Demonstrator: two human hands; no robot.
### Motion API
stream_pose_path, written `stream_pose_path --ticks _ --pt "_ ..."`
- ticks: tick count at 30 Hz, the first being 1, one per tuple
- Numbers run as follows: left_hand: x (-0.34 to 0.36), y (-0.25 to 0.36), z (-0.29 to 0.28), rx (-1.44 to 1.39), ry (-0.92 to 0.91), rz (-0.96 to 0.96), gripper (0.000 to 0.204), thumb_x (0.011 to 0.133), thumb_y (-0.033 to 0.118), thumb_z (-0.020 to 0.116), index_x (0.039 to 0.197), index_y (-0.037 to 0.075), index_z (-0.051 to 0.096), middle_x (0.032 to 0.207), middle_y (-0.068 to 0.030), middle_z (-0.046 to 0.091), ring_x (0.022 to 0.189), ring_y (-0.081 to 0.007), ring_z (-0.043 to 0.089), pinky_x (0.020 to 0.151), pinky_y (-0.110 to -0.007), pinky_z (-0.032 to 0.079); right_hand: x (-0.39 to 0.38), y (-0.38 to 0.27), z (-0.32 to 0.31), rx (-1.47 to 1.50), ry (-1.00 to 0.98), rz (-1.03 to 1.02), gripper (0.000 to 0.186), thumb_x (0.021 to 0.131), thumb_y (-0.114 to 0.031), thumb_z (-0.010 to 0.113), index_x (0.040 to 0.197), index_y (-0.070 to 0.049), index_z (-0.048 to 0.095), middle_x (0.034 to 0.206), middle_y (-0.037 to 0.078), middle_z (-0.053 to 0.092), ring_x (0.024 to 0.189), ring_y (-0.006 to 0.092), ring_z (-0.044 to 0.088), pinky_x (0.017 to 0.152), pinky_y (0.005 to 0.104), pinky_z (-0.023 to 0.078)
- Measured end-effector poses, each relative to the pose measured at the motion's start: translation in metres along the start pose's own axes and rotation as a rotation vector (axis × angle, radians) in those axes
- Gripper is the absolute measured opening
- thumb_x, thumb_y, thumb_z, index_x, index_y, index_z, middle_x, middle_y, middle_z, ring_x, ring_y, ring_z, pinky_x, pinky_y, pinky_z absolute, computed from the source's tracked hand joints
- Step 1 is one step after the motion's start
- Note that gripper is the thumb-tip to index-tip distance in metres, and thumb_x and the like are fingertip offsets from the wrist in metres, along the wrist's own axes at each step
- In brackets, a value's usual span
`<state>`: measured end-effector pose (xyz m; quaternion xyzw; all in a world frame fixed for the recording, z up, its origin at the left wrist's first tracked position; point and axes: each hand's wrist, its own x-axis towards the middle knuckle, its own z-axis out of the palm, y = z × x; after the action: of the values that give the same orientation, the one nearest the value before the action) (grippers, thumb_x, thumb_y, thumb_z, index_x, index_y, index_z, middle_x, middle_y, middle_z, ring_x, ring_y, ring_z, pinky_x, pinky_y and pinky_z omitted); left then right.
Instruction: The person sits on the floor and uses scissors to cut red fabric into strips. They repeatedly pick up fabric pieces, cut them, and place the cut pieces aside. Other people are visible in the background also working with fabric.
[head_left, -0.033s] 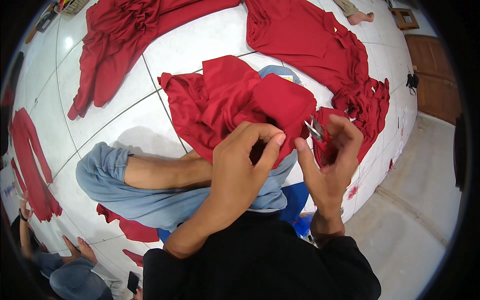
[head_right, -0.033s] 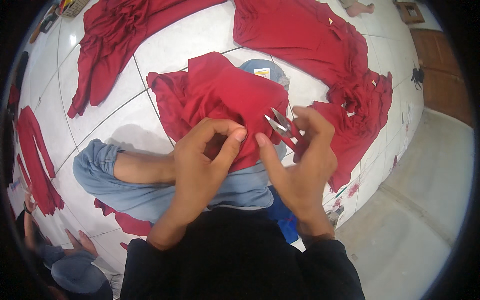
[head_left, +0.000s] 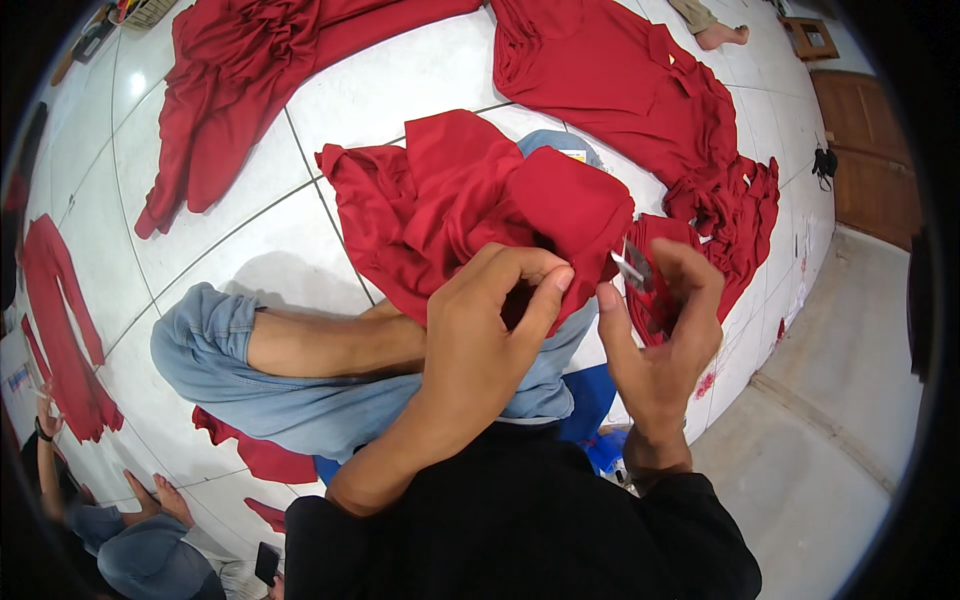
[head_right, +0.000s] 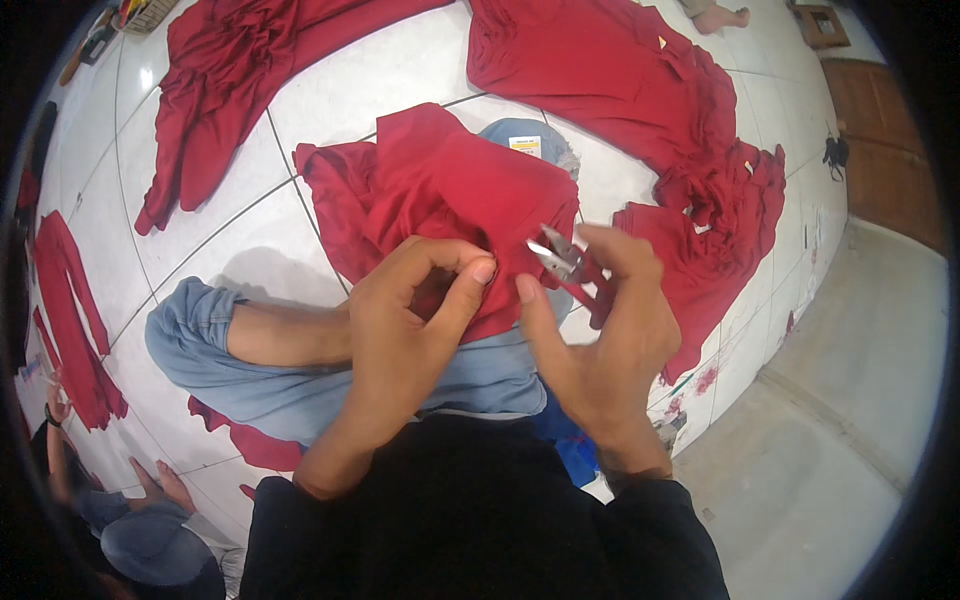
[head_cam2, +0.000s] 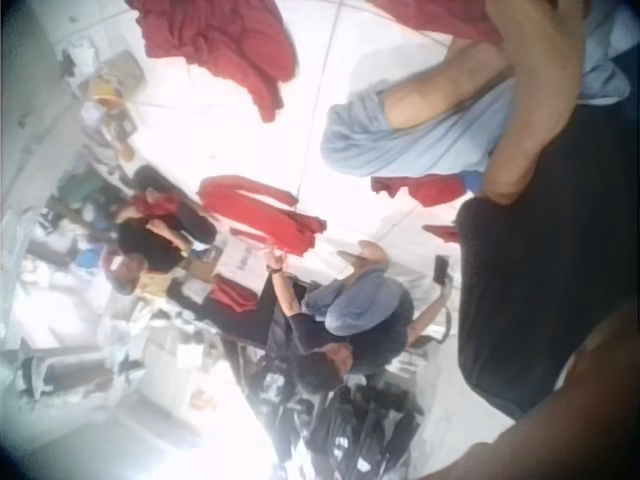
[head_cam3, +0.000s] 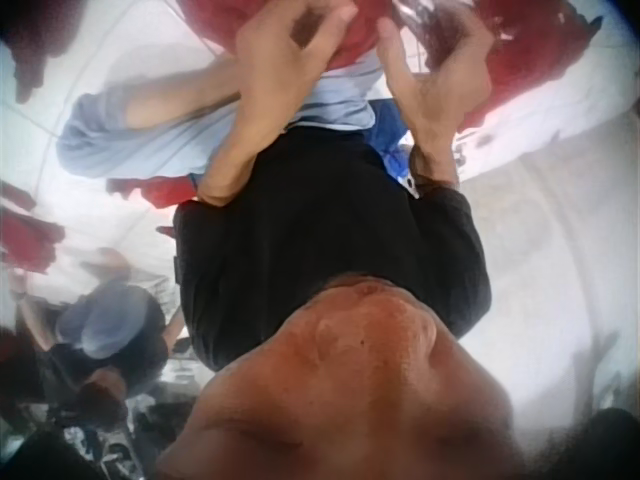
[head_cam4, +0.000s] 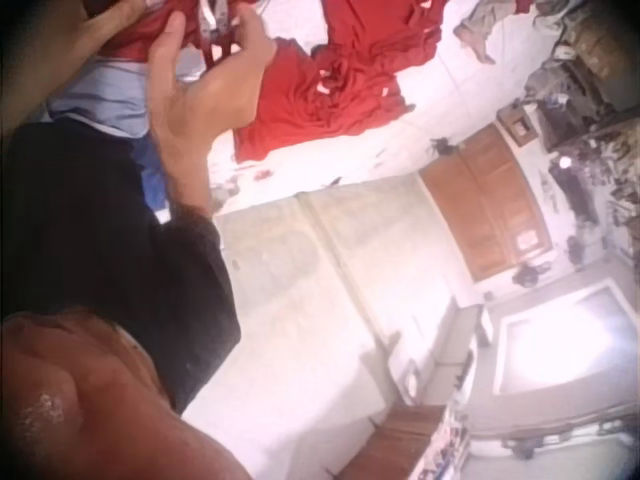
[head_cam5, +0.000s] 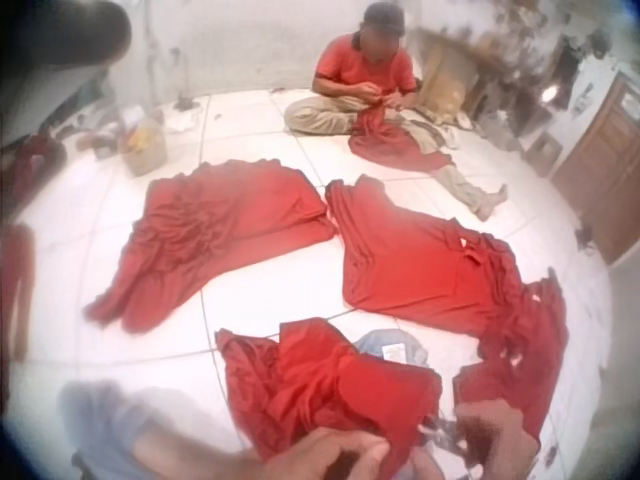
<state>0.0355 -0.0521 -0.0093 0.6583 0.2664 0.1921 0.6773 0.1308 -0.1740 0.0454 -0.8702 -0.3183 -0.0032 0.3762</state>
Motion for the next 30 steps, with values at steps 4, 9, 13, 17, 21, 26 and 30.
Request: stream_pose_path --ticks 4,9,13,17,21,26,30 --pt "0.002 -0.002 0.003 0.013 -0.006 0.041 0.013 0.097 0.006 0.076 0.104 -0.004 0.074 0.094 -0.0083 0.073 0.084 -0.0107 0.068 0.075 -0.026 0.054 0.005 -0.004 -0.010 -0.311 -0.111 -0.309 0.035 0.076 0.004 0.085 0.107 0.001 0.068 0.089 0.011 0.070 0.078 0.0206 0.070 0.069 0.0293 0.057" --pt "0.004 -0.002 0.005 0.062 0.054 0.146 0.012 0.092 0.004 0.078 0.100 -0.001 0.072 0.089 -0.0128 0.070 0.074 -0.0265 0.068 0.065 -0.036 0.053 0.010 0.001 -0.008 -0.433 -0.148 -0.402 0.034 0.074 -0.002 0.086 0.104 -0.006 0.070 0.083 0.007 0.064 0.069 0.0228 0.063 0.057 0.0335 0.048" --pt "0.003 -0.001 0.005 0.114 0.081 0.199 0.013 0.090 0.003 0.079 0.100 0.000 0.071 0.090 -0.0126 0.069 0.076 -0.0288 0.068 0.065 -0.037 0.053 0.009 -0.002 -0.008 -0.481 -0.170 -0.379 0.034 0.073 -0.003 0.086 0.103 -0.007 0.070 0.081 0.005 0.063 0.068 0.0219 0.062 0.056 0.0336 0.047" --pt "0.002 -0.005 0.010 0.284 0.171 0.398 0.017 0.086 0.002 0.080 0.100 0.001 0.071 0.091 -0.0119 0.069 0.078 -0.0297 0.068 0.066 -0.038 0.053 0.009 -0.004 -0.007 -0.440 -0.161 -0.336 0.034 0.074 -0.003 0.086 0.103 -0.006 0.070 0.081 0.006 0.063 0.067 0.0227 0.063 0.056 0.0340 0.047" --pt "0.001 -0.011 0.014 0.286 0.211 0.475 0.022 0.084 0.001 0.081 0.102 -0.001 0.070 0.092 -0.0125 0.069 0.080 -0.0299 0.068 0.067 -0.038 0.054 0.006 -0.007 -0.006 -0.397 -0.155 -0.322 0.032 0.075 0.002 0.085 0.102 -0.002 0.069 0.082 0.008 0.065 0.065 0.0222 0.064 0.054 0.0321 0.048" --pt "-0.002 -0.015 0.018 0.271 0.212 0.494 0.025 0.082 0.000 0.083 0.104 -0.002 0.070 0.093 -0.0139 0.070 0.080 -0.0306 0.069 0.067 -0.038 0.054 0.004 -0.011 -0.014 -0.403 -0.158 -0.311 0.032 0.074 0.008 0.086 0.099 0.002 0.068 0.083 0.010 0.068 0.061 0.0181 0.063 0.049 0.0277 0.046" --pt "-0.001 -0.015 0.018 0.267 0.214 0.524 0.025 0.082 -0.001 0.083 0.103 -0.002 0.070 0.093 -0.0143 0.070 0.081 -0.0306 0.069 0.067 -0.037 0.055 0.004 -0.010 -0.016 -0.425 -0.175 -0.330 0.031 0.075 0.006 0.085 0.100 0.001 0.068 0.083 0.010 0.067 0.062 0.0210 0.064 0.050 0.0302 0.047"
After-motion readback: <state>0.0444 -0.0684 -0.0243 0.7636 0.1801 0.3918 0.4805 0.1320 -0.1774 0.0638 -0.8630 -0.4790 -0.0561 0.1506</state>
